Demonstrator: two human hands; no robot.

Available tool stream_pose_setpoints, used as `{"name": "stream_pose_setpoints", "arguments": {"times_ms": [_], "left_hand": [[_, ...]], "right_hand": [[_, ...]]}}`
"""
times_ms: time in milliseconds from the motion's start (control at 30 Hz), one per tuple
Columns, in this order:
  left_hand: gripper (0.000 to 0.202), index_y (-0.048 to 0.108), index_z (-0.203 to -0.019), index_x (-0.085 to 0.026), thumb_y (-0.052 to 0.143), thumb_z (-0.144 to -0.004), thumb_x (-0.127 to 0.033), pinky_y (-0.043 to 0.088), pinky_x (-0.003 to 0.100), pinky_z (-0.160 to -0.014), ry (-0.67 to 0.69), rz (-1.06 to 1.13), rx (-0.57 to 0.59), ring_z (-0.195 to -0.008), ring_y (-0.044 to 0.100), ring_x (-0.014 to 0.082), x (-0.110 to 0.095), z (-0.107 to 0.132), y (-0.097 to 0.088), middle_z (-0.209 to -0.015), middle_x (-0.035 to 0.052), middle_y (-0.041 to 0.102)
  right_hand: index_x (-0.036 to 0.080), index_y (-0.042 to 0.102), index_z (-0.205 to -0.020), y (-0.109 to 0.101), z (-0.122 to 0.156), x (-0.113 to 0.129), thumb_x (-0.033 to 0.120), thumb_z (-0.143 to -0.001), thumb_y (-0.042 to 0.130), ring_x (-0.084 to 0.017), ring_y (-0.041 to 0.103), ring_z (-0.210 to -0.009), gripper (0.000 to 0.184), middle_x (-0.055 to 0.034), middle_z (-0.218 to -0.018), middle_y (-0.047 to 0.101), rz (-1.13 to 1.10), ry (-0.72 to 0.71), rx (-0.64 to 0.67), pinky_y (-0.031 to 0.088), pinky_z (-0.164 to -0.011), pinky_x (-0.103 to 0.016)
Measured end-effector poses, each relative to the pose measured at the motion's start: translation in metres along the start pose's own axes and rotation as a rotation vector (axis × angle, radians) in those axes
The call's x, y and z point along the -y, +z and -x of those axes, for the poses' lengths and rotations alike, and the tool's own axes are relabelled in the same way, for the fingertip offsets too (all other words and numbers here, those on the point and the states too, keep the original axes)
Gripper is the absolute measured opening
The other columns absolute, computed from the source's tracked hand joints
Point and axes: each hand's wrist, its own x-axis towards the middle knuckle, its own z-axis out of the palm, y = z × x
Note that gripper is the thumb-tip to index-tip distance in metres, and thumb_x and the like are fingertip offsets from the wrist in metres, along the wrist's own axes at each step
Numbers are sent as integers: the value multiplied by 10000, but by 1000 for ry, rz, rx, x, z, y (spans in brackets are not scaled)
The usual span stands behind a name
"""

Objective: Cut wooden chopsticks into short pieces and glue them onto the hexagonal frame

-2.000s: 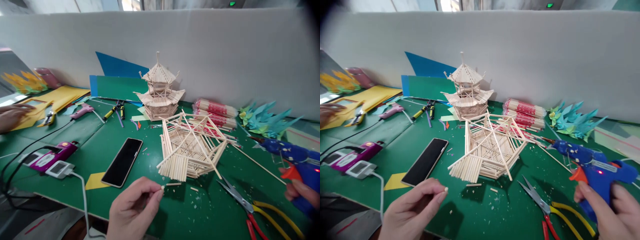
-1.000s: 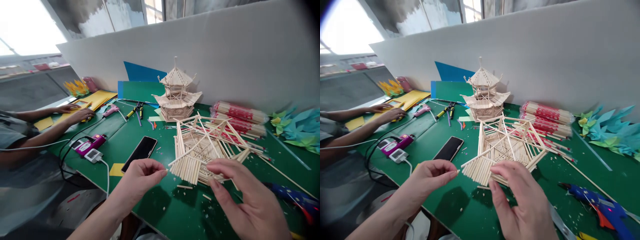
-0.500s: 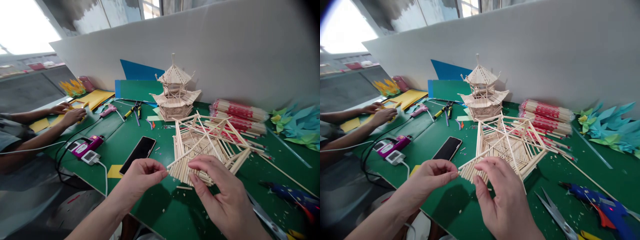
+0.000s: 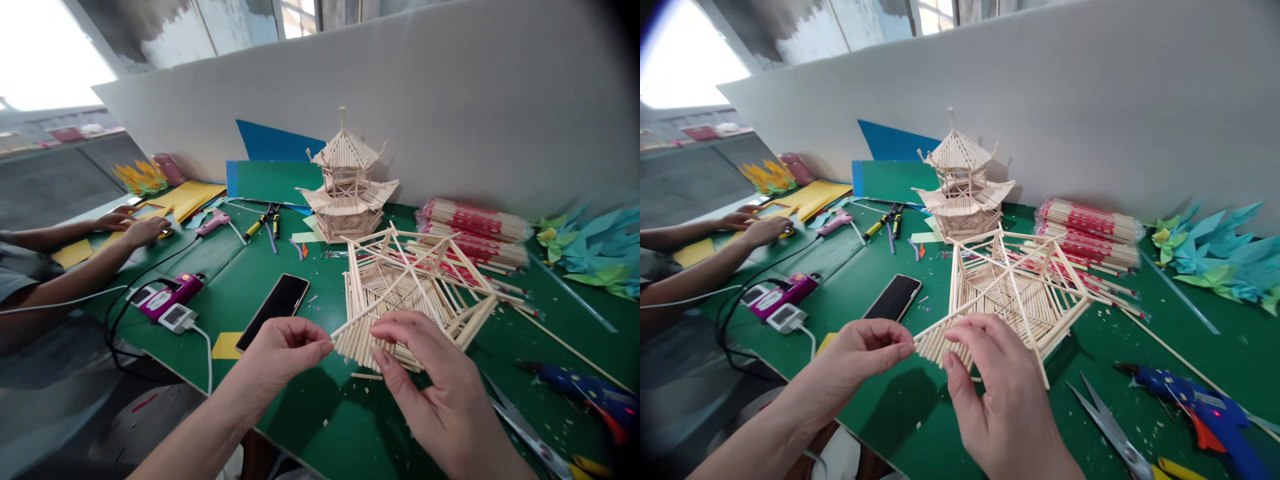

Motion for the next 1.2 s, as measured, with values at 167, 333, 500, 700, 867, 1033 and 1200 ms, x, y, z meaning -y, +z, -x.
{"name": "stream_pose_setpoints", "arguments": {"times_ms": [167,333,500,700,867,1033,1200], "left_hand": [[122,652,-602,-140,680,-646,-250,320,163,-508,17,-4,-22,-537,436,75,0,1,1,-545,-31,557],[146,656,-600,-141,705,-623,-277,333,163,-518,-4,21,-68,-553,448,79,1,3,2,-562,-27,571],[160,681,-674,-157,697,-640,-313,341,170,-529,-15,60,-78,-570,452,87,10,8,0,-599,-16,592],[155,680,-670,-139,692,-644,-291,337,177,-501,5,110,-127,-553,433,92,16,11,6,-590,-6,581],[122,674,-670,-157,689,-656,-277,340,163,-504,50,144,-121,-565,435,88,14,9,12,-608,-15,576],[125,651,-637,-154,676,-669,-272,312,153,-482,54,145,-125,-529,398,72,13,7,14,-572,-35,532],[159,618,-621,-142,653,-687,-282,294,164,-476,52,113,-113,-519,356,74,11,6,16,-555,-39,488]], "right_hand": [[205,534,-964,1,0,1,138,-794,500,-139,518,-923,186,-31,-956,557,-4,4,-11,433,-784,-261],[203,534,-961,1,0,1,137,-799,498,-127,514,-929,179,-26,-963,550,-2,17,8,425,-794,-250],[200,535,-961,1,1,0,145,-800,500,-128,517,-926,174,-28,-965,552,9,16,8,429,-793,-255],[202,535,-958,1,1,1,143,-802,486,-154,529,-914,173,-41,-950,561,9,19,14,452,-777,-294],[209,537,-953,2,0,1,158,-801,488,-168,536,-915,168,-46,-959,562,15,28,7,460,-769,-309],[206,535,-948,3,0,1,144,-799,484,-162,538,-909,169,-45,-953,563,8,28,12,458,-765,-302],[217,536,-953,3,0,0,149,-799,486,-164,539,-904,176,-41,-962,560,5,39,17,459,-765,-310]]}}
